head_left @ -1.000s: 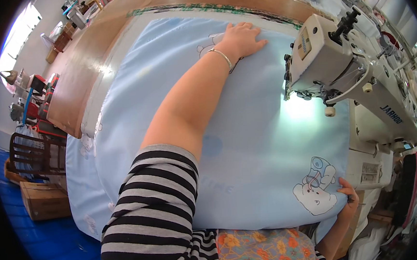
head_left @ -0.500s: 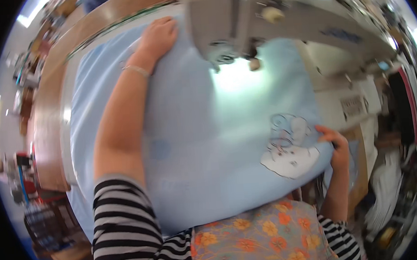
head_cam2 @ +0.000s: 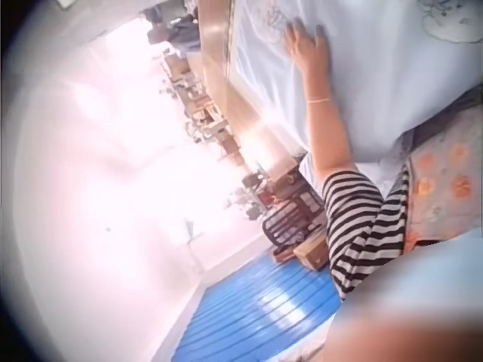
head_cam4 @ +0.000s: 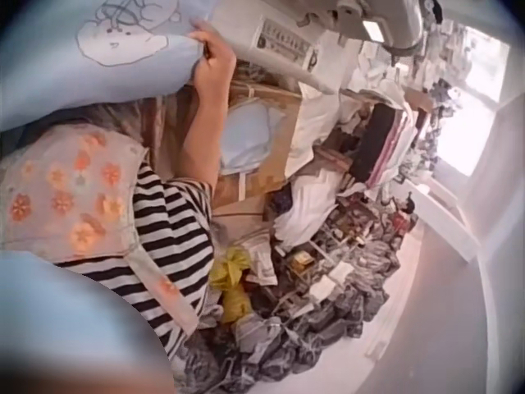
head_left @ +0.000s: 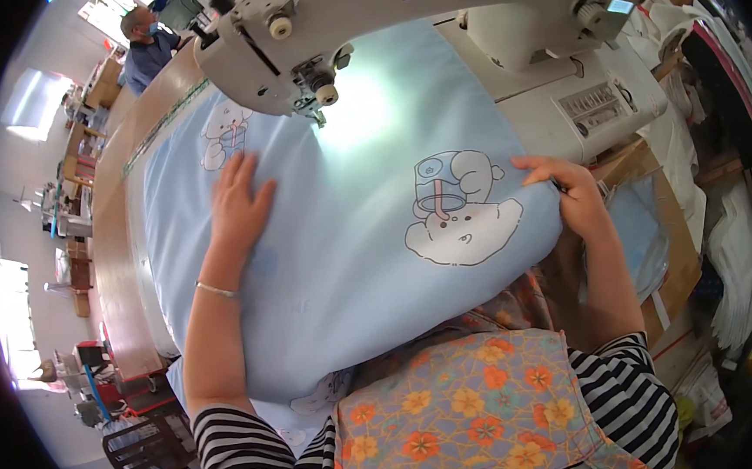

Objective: Sewing a clear plastic pocket onto a piece of blue patterned fabric using an industrial sewing machine.

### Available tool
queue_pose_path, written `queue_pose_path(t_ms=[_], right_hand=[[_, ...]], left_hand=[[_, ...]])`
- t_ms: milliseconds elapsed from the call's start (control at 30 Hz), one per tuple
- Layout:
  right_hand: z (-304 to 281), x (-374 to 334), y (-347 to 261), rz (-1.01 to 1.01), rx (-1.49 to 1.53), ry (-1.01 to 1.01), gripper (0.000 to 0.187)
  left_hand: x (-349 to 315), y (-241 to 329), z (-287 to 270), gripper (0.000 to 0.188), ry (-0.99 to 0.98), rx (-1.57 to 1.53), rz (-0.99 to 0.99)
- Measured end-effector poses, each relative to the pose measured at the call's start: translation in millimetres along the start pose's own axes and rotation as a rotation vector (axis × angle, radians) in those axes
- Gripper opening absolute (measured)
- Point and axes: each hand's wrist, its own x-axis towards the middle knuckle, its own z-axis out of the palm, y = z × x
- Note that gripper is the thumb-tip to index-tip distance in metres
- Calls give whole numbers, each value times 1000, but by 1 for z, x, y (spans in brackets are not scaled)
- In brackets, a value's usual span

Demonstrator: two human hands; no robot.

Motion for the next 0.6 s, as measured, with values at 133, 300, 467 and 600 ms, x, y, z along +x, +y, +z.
queue_pose_path(t_ms=[133, 300, 467, 600], right_hand=[[1, -1, 0, 16, 51, 2, 19], [0, 0, 2, -4, 89, -7, 22], [2, 0, 4, -31, 111, 1, 25], [1, 0, 2, -54, 98, -3, 23]], left_hand=[[-41, -120, -20, 59, -21, 255, -596], [-149, -234, -67, 77, 21, 357, -1104], [-191, -250, -82, 43, 100, -33, -907], [-187, -244, -80, 29, 118, -221, -946]])
